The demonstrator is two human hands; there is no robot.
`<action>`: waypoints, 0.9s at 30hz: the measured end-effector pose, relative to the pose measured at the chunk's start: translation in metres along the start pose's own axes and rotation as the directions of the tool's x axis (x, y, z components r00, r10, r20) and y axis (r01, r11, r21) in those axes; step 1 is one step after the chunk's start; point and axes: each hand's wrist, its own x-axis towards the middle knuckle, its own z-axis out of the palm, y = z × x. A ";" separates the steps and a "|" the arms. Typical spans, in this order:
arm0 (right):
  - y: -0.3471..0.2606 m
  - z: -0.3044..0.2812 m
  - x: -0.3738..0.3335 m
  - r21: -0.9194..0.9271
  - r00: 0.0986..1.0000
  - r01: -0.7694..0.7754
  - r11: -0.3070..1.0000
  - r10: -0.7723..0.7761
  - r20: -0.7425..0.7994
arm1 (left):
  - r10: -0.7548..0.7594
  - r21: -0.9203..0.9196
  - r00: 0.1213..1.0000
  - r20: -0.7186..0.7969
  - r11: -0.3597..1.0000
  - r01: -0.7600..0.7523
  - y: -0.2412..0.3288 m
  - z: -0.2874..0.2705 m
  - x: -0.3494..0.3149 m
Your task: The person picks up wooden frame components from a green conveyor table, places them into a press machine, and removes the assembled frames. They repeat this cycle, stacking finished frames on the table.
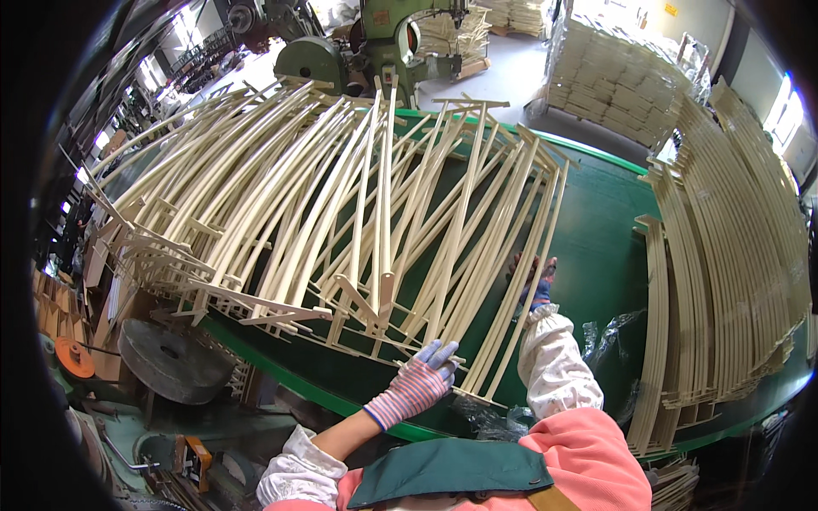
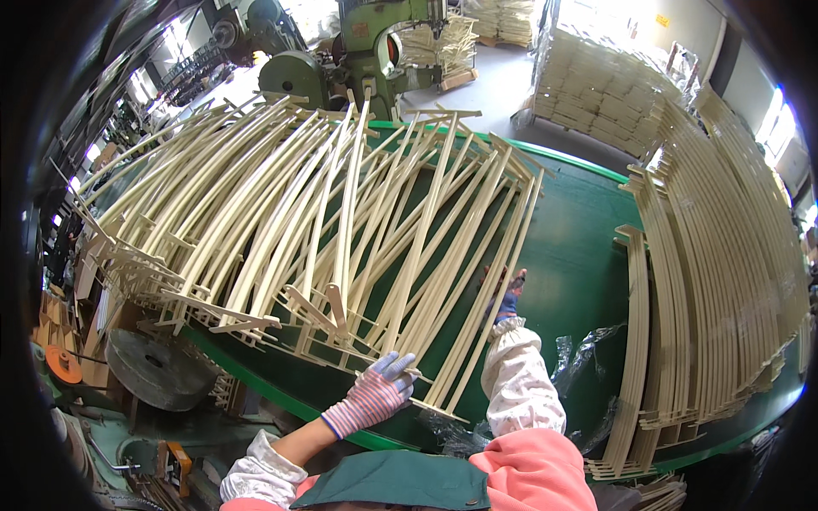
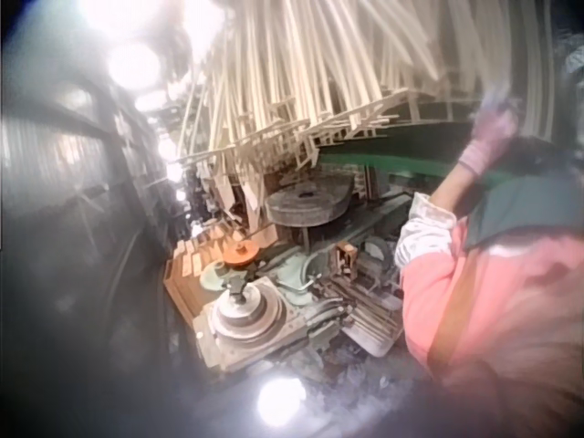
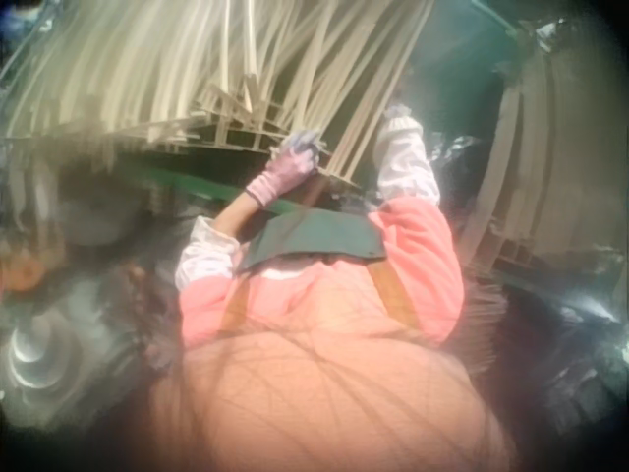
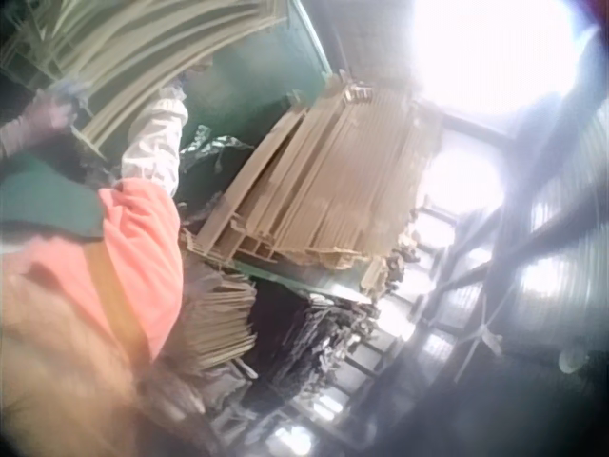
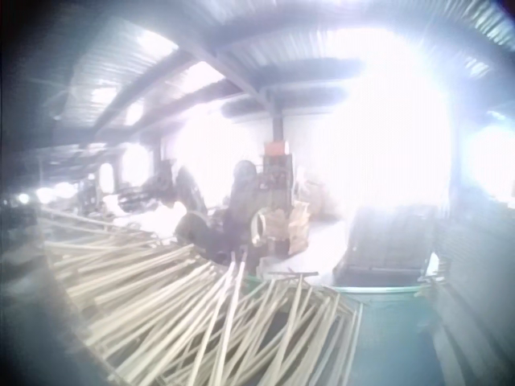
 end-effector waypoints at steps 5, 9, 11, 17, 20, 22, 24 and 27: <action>-0.028 0.018 -0.018 -0.396 0.998 0.002 0.918 -0.026 -0.056 | 0.049 -0.171 0.997 0.063 0.984 -0.037 0.004 -0.031 0.005; -0.048 0.018 -0.023 -0.603 0.935 -0.177 0.778 -0.057 -0.349 | -0.077 -0.513 0.976 -0.203 0.858 -0.039 -0.005 -0.056 0.065; -0.056 0.012 -0.022 -0.327 0.936 -0.250 0.911 0.142 -0.321 | -0.111 -0.363 0.956 -0.271 0.932 0.006 -0.018 -0.052 0.123; -0.067 -0.010 -0.024 -0.032 0.889 -0.458 0.888 0.456 -0.051 | -0.618 0.139 0.705 0.349 0.778 0.613 -0.078 0.026 0.271; -0.060 -0.019 -0.028 -0.054 0.950 -0.210 0.976 0.217 0.225 | -0.641 -0.087 0.689 0.338 0.708 0.701 -0.103 0.073 0.285; -0.054 -0.024 -0.025 -0.045 0.936 -0.160 0.986 0.166 0.311 | -0.691 -0.276 0.618 0.375 0.553 0.786 -0.124 0.101 0.292; -0.047 -0.026 -0.018 -0.140 0.977 -0.143 0.980 0.162 0.135 | -0.696 -0.349 0.618 0.364 0.513 0.784 -0.146 0.125 0.295; -0.038 -0.024 -0.006 -0.271 0.993 -0.111 0.956 0.101 -0.054 | -0.616 -0.553 0.595 0.517 0.291 0.781 -0.169 0.147 0.291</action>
